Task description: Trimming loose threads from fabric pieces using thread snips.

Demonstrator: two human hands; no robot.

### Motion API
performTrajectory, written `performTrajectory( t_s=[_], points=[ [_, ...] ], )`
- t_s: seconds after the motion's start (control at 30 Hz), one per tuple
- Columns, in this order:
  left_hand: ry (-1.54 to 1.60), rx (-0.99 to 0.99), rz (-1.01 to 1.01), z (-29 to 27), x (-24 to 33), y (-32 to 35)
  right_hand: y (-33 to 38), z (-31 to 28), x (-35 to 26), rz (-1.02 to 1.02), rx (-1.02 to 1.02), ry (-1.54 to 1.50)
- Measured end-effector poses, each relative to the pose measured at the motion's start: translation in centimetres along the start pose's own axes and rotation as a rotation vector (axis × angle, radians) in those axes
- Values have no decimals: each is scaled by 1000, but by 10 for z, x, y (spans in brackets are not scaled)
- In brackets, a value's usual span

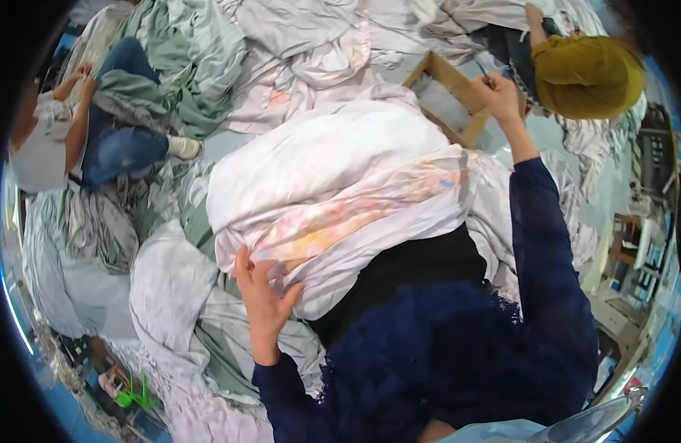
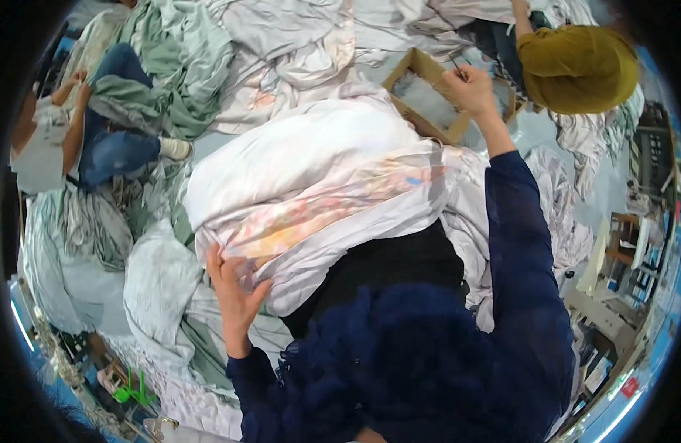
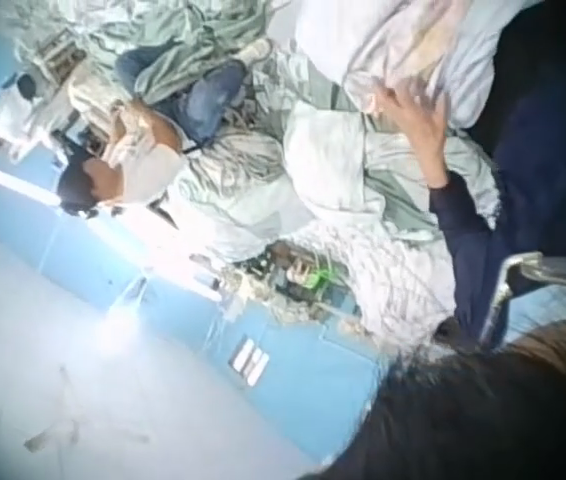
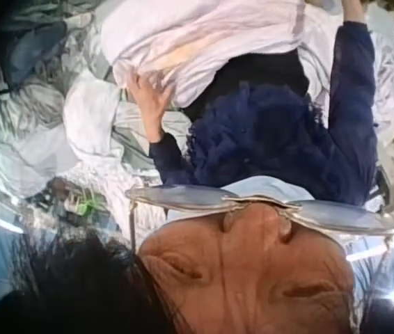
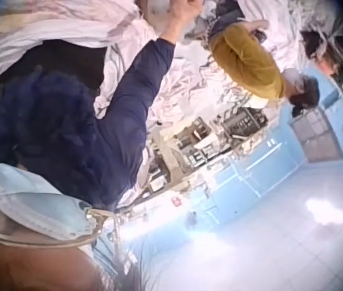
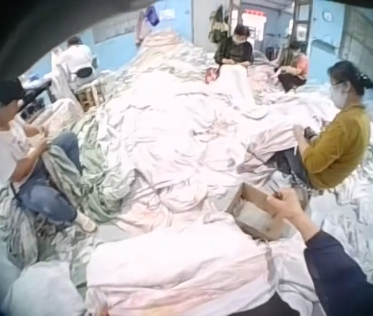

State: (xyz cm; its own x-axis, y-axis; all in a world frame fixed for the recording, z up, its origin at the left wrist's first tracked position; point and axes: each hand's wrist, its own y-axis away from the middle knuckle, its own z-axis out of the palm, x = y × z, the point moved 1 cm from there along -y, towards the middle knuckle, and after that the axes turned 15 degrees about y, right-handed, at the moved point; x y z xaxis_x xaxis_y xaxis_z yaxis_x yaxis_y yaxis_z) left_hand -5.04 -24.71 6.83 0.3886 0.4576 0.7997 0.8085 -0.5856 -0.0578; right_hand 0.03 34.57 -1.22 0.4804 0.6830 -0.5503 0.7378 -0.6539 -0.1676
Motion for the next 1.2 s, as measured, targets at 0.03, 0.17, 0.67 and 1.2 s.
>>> performTrajectory(
  t_s=[0.03,0.17,0.67,1.2],
  points=[
    [-111,-4,-55,4,-2,4,-2,2,13,36,0,146],
    [-145,63,48,8,-2,7,-19,2,69,48,96,431],
    [428,94,-294,-24,-40,-34,148,-31,-90,-168,-686,-400],
    [501,81,-358,-26,-52,-52,186,-11,8,1,-563,-433]
  ],
)
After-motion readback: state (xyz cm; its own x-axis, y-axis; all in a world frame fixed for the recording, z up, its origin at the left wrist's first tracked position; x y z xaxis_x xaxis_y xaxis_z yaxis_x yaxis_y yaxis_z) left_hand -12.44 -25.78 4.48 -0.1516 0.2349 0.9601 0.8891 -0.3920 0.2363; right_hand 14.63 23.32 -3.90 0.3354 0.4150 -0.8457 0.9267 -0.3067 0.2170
